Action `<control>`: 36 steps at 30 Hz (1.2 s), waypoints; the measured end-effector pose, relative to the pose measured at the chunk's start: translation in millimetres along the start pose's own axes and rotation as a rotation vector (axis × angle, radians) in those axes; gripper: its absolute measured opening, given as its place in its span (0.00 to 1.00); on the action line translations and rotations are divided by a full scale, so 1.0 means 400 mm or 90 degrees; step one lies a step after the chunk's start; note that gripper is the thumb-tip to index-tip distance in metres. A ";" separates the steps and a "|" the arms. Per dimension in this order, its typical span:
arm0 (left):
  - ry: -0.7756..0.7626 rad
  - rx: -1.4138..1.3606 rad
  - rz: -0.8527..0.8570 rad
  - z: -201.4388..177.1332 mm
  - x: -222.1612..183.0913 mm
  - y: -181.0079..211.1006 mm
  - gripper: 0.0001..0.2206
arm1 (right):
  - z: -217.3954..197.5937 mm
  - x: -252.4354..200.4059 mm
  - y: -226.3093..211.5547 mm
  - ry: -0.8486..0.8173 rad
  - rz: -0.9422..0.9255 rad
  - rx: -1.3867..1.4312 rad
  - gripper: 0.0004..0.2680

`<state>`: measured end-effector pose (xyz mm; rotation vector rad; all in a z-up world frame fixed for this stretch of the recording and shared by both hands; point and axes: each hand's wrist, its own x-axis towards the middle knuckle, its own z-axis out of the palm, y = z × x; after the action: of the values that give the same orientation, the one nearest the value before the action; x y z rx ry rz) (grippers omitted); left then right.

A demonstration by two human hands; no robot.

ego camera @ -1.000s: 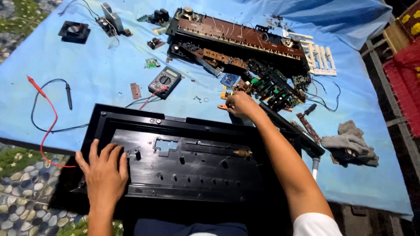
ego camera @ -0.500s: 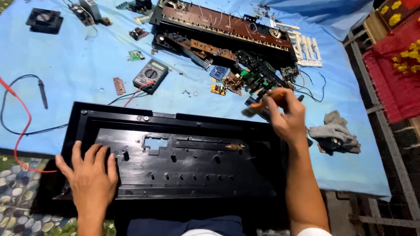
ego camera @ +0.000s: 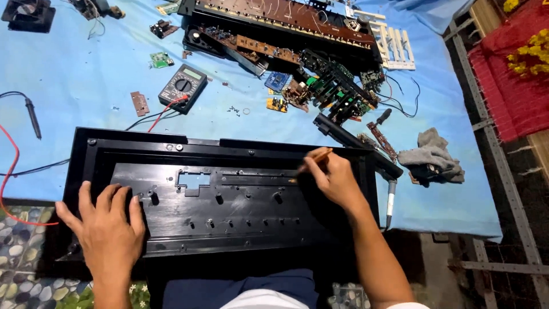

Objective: Cleaning the interior of an electronic keyboard casing and organizing internal components

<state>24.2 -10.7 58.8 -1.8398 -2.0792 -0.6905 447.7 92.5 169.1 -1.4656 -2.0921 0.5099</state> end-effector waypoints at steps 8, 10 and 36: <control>-0.002 -0.028 -0.004 -0.011 0.001 0.001 0.11 | 0.006 0.022 0.011 0.101 0.000 -0.119 0.08; 0.016 -0.007 0.002 -0.008 0.005 0.005 0.10 | 0.054 0.032 0.025 0.077 0.026 -0.134 0.08; -0.003 -0.007 -0.025 -0.016 0.015 0.024 0.10 | 0.128 0.075 -0.143 -0.159 -0.098 0.112 0.07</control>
<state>32.0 -8.1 68.7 -1.8140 -2.1238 -0.7095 365.8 100.8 168.3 -1.1812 -2.2631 0.8285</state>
